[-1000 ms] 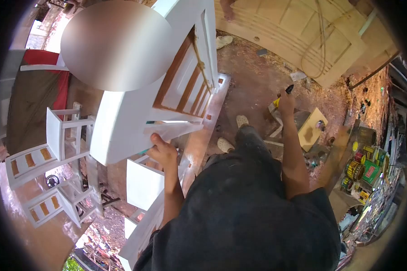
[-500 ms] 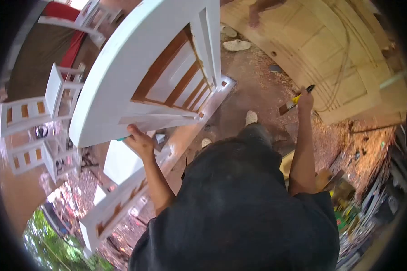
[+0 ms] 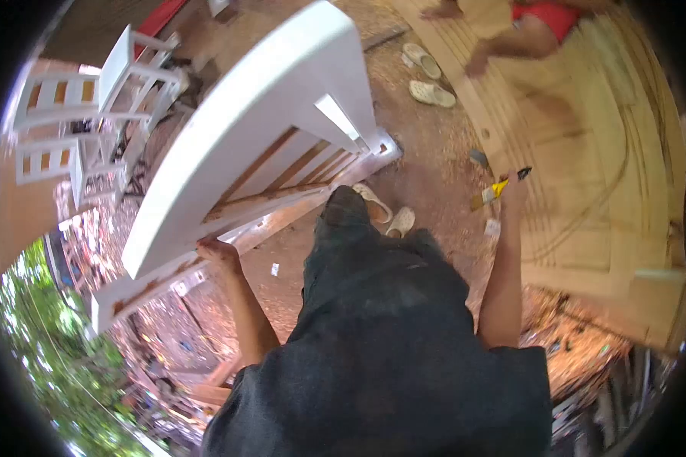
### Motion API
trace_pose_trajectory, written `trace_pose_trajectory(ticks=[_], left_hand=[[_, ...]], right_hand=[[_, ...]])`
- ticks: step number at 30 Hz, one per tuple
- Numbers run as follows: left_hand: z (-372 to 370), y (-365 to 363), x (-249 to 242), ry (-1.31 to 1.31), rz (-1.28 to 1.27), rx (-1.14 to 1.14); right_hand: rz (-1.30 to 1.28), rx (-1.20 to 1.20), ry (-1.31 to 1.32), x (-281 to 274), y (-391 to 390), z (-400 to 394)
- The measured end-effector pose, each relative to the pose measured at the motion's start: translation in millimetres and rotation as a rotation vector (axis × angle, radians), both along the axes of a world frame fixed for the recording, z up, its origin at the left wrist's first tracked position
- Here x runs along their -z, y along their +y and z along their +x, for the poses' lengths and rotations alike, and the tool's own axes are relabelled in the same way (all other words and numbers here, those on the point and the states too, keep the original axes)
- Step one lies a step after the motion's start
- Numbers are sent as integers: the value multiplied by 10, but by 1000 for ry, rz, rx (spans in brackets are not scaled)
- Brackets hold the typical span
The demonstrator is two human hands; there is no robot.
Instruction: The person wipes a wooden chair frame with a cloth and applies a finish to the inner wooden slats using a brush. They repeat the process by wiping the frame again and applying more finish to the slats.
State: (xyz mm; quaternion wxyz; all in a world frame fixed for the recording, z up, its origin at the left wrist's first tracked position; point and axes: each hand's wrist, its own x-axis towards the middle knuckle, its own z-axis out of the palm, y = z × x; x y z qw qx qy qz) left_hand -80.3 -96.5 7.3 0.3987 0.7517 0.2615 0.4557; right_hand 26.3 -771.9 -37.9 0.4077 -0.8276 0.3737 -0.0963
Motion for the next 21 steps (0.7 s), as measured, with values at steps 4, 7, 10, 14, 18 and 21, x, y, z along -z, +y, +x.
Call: trace_pose_trajectory(ticks=[4,7,10,14,18,21], left_hand=[[523,-530,-570,-481,-376,-228],[471,-664,-837,-394,-525,-216],[525,-780,-1008,-94,-274,-262],[541,-877,-1301,-186,-135,-457],[437,-741,-1991,-492,-19,-660],[307,-830,-2787,-731,148,-750]], right_hand=[[174,-93,-32,-181,289,569],[116,-213,-137,265,78,963],[490,-48,-55,142,63,1449],[476,-48,-23,-84,228,2144],[406,-248,23,152,371,2888],[399,-488,82,42,879,3439]])
